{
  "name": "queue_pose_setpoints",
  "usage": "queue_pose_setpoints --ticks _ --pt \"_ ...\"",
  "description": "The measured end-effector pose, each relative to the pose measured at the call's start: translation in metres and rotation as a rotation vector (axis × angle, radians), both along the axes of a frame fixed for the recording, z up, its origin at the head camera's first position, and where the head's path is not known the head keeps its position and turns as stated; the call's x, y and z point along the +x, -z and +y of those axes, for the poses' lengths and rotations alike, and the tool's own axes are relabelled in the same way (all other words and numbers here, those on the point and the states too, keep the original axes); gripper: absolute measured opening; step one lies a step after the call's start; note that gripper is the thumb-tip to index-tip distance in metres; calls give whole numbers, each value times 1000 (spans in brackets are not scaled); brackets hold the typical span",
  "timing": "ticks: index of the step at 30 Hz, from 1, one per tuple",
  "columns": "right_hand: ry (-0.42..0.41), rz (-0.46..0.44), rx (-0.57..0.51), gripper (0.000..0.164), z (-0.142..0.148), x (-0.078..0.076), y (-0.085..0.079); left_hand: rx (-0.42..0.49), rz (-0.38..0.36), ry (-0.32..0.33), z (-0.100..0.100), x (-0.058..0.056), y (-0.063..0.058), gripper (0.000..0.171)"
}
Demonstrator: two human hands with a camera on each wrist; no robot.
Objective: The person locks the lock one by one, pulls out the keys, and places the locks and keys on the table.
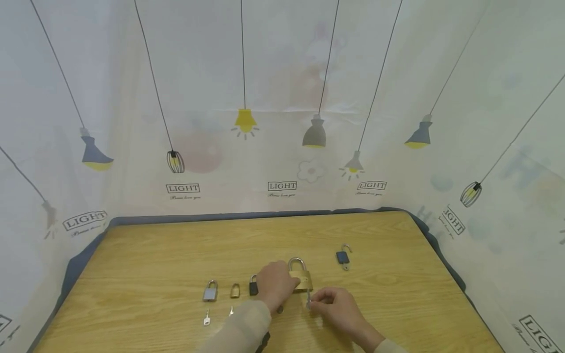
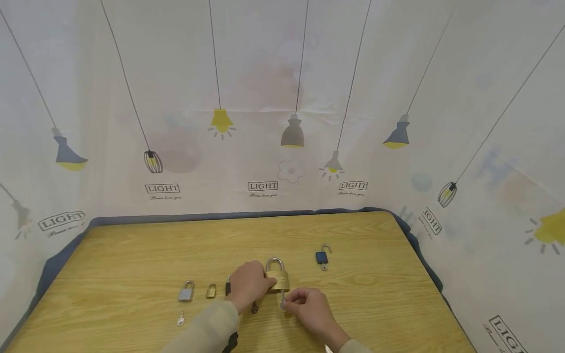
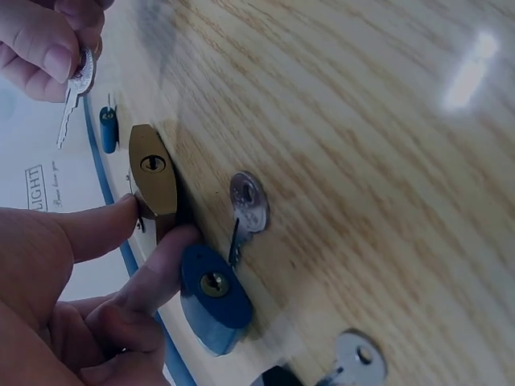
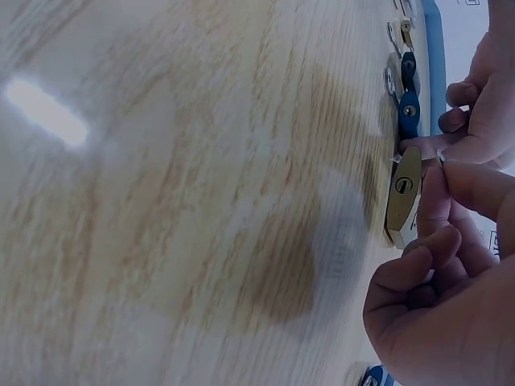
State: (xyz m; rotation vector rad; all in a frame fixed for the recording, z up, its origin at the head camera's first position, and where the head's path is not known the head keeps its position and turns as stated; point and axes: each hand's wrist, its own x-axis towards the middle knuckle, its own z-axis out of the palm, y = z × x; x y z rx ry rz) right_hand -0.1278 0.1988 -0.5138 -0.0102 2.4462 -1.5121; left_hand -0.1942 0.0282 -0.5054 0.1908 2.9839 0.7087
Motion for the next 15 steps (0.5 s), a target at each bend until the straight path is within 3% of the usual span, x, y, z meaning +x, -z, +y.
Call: queue_pose_setpoints --ticks 6,13,15 --pt "-24 31 25 19 -3 -1 -1 -23 17 7 -3 -1 2 47" --pt "-28 58 105 14 -9 -2 -3 140 -42 44 -23 -1 1 25" --pt "-31 55 126 12 -11 -2 -3 186 -35 39 -33 0 -1 26"
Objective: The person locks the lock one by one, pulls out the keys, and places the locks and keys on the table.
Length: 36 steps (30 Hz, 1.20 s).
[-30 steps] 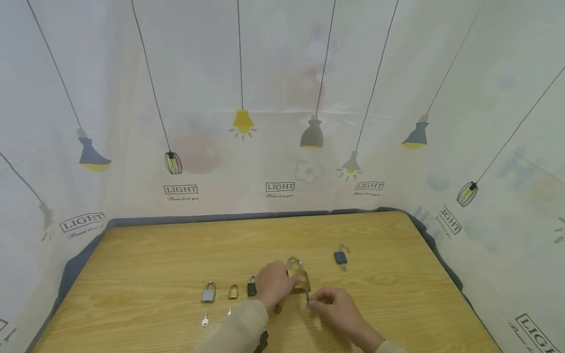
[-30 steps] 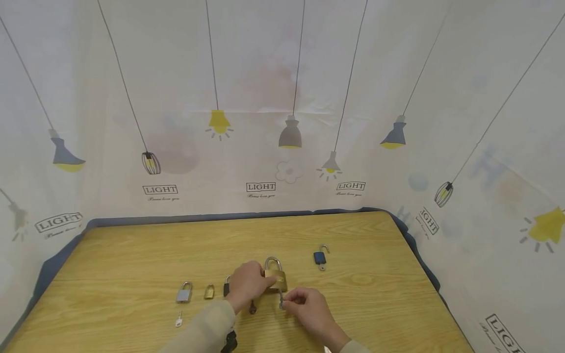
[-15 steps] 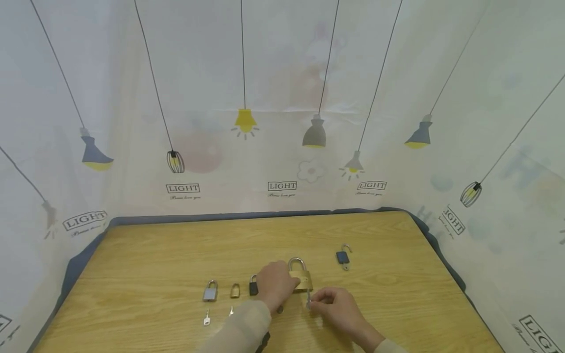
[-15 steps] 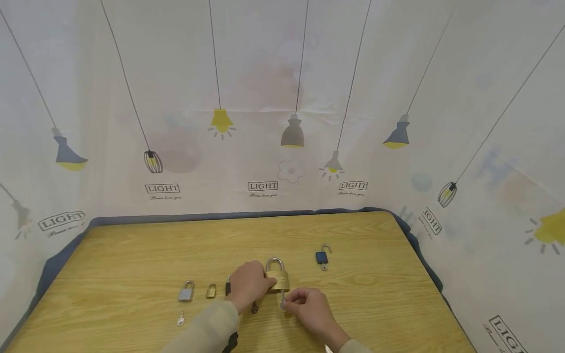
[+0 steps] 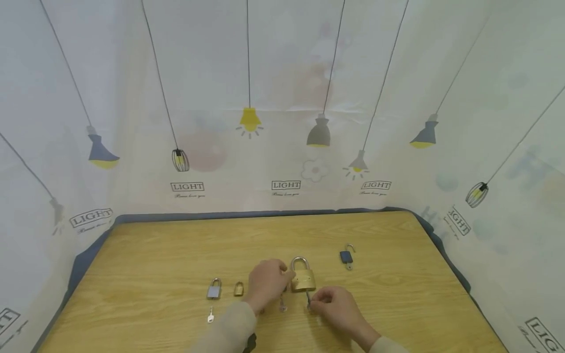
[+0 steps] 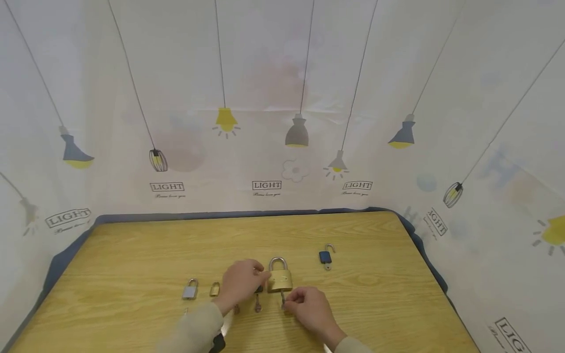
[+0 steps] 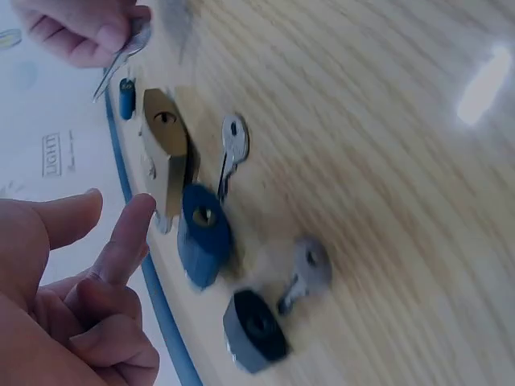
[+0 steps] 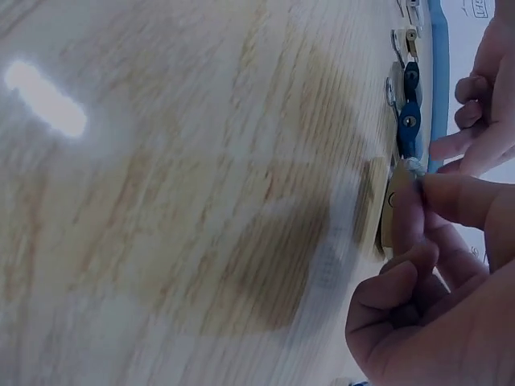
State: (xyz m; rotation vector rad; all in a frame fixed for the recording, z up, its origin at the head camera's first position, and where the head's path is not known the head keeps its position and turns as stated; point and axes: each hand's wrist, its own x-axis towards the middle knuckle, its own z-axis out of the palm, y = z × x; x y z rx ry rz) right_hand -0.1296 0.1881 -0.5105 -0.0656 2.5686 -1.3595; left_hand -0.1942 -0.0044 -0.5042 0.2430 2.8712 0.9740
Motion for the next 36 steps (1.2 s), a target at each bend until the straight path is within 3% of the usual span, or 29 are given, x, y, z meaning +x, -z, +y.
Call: queue_pose_setpoints --ticks 7,13,22,36 --pt "-6 4 31 10 -6 -1 3 152 -60 -4 -36 9 -8 39" --pt "12 31 72 10 -8 -2 5 105 -21 -36 -58 17 -10 42" --pt "21 50 140 9 -9 -5 12 128 -21 -51 -68 24 -15 33" --pt "28 81 243 12 -15 -6 7 119 -20 -39 -71 20 -11 32"
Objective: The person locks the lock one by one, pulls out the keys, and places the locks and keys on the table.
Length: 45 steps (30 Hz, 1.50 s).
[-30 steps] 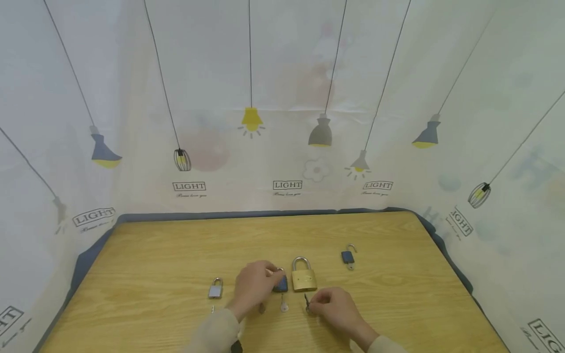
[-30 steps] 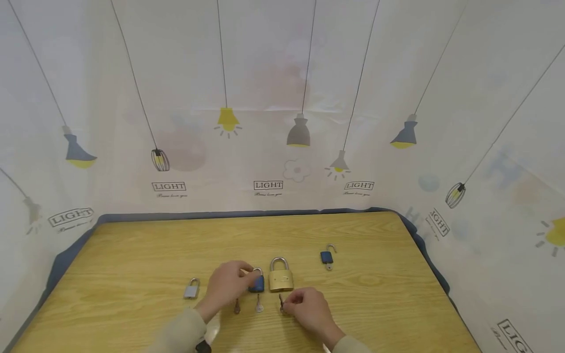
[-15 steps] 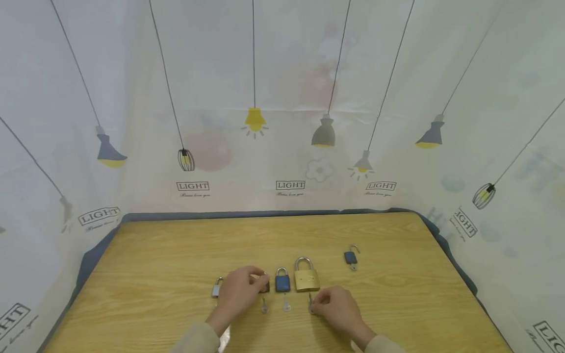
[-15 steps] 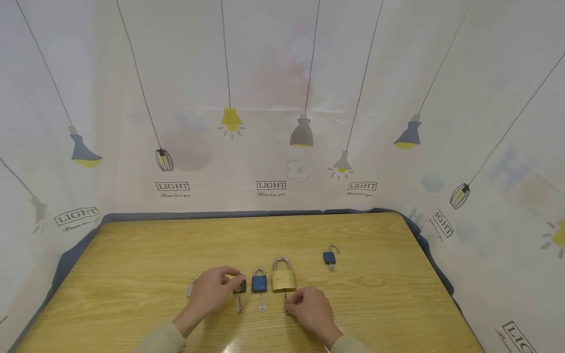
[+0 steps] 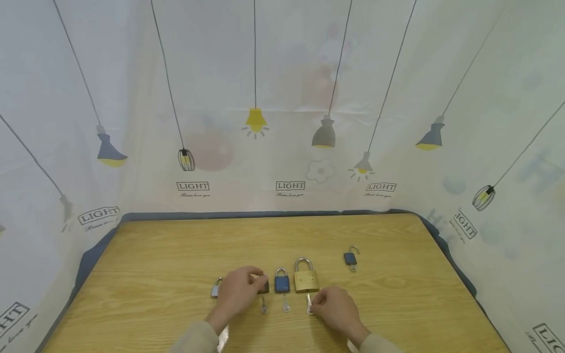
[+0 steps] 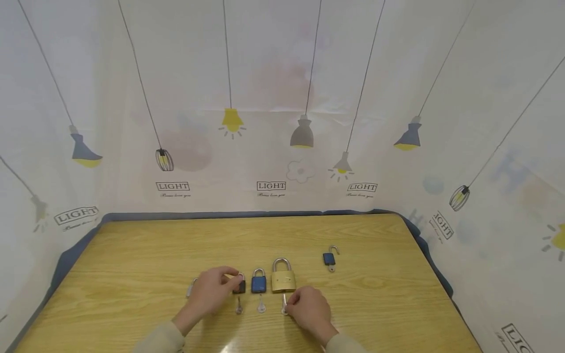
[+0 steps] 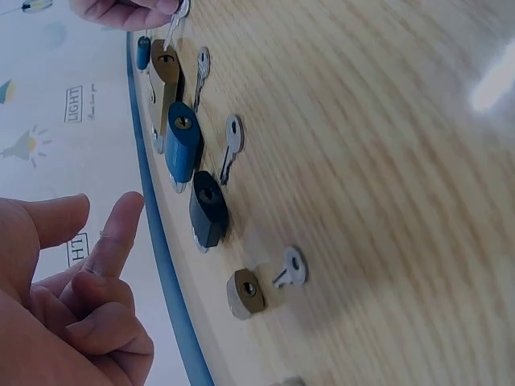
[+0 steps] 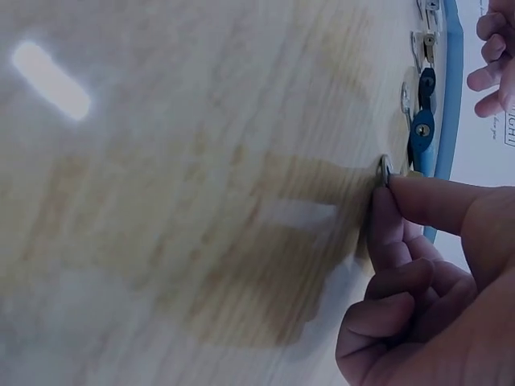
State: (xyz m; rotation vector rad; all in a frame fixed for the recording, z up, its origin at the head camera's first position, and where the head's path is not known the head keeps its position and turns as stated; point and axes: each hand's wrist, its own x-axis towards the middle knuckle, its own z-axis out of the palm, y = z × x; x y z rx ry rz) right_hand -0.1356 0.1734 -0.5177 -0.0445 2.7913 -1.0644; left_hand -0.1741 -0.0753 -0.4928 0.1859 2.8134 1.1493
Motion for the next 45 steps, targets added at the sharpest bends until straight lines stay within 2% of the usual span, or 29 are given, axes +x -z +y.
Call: queue_pose_setpoints --ticks 8,22,27,33,38,43,45 --pt "17 -29 27 13 -2 -2 -3 -27 10 12 -7 2 -2 39" --pt "52 -87 30 12 -4 -4 -4 -24 34 10 -7 1 4 34" --pt "57 -84 31 12 -3 -4 -4 -19 35 8 -7 1 5 31" --pt "26 -36 14 9 3 -3 -9 -17 42 19 -6 2 3 26" --pt "17 11 35 6 16 -12 -16 -23 54 32 -3 0 4 26" --pt "49 49 76 6 33 -24 -27 -16 56 34 5 -2 2 27" --pt "87 63 90 7 41 -29 -29 -3 57 37 9 -3 2 28"
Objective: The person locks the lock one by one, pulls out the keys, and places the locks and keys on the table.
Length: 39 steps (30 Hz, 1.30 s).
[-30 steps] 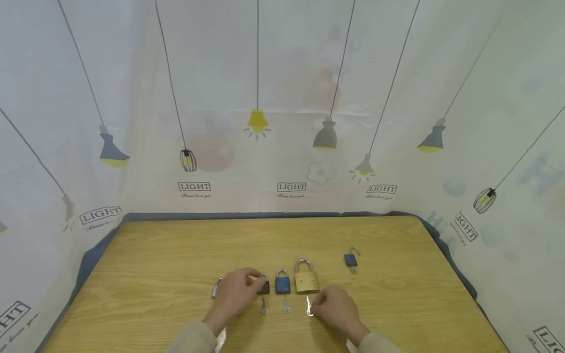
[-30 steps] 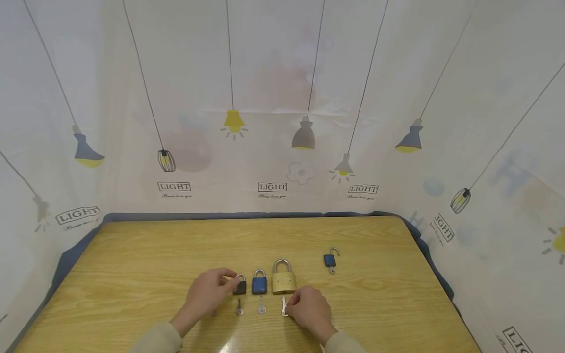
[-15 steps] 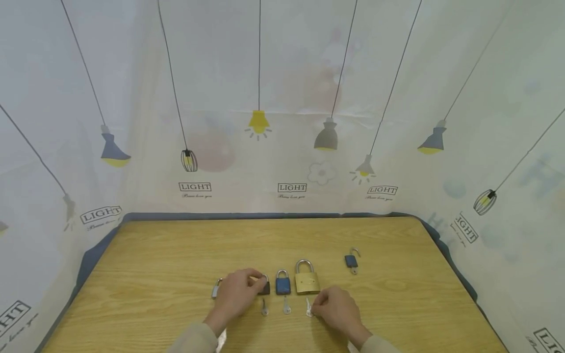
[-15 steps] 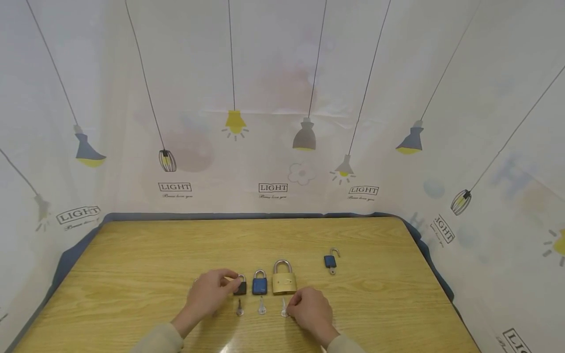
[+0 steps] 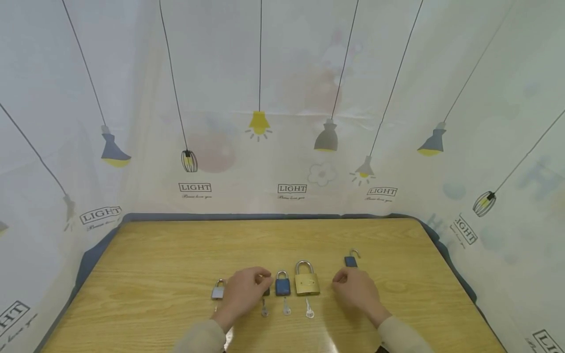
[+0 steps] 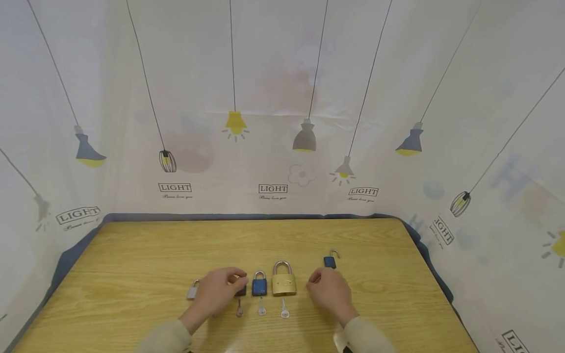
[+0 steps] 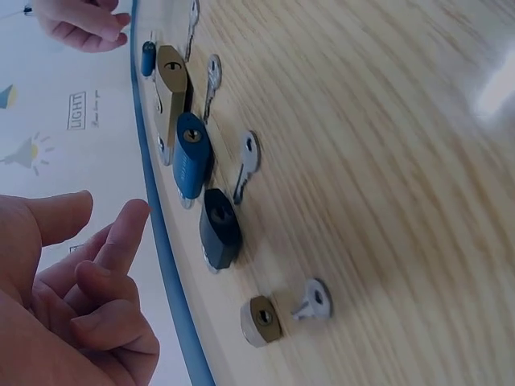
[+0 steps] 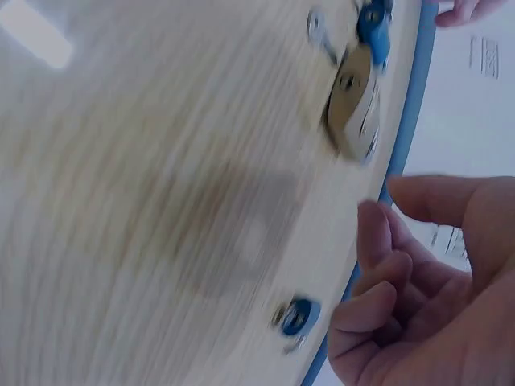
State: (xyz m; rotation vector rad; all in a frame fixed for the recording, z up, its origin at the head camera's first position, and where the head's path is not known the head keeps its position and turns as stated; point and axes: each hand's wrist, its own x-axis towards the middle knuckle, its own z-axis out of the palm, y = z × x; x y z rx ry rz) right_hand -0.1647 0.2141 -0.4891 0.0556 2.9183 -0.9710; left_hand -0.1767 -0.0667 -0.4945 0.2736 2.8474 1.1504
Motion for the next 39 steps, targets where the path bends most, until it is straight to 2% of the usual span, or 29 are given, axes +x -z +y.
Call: queue_pose_setpoints --ticks 5,10,13,18,26,39 --pt "95 18 54 13 19 -14 4 32 -23 14 11 -2 0 25" --pt "151 1 77 19 35 -26 9 63 -70 25 24 -3 -2 25" --pt "174 -22 72 22 41 -33 11 49 -62 19 31 -4 -3 24" --pt "191 -53 70 32 44 -39 11 49 -29 36 40 -4 -2 21" --pt "217 -108 93 45 45 -45 16 48 -29 48 44 -4 2 22" --pt "233 -105 77 42 40 -49 24 55 -37 44 39 -1 4 24"
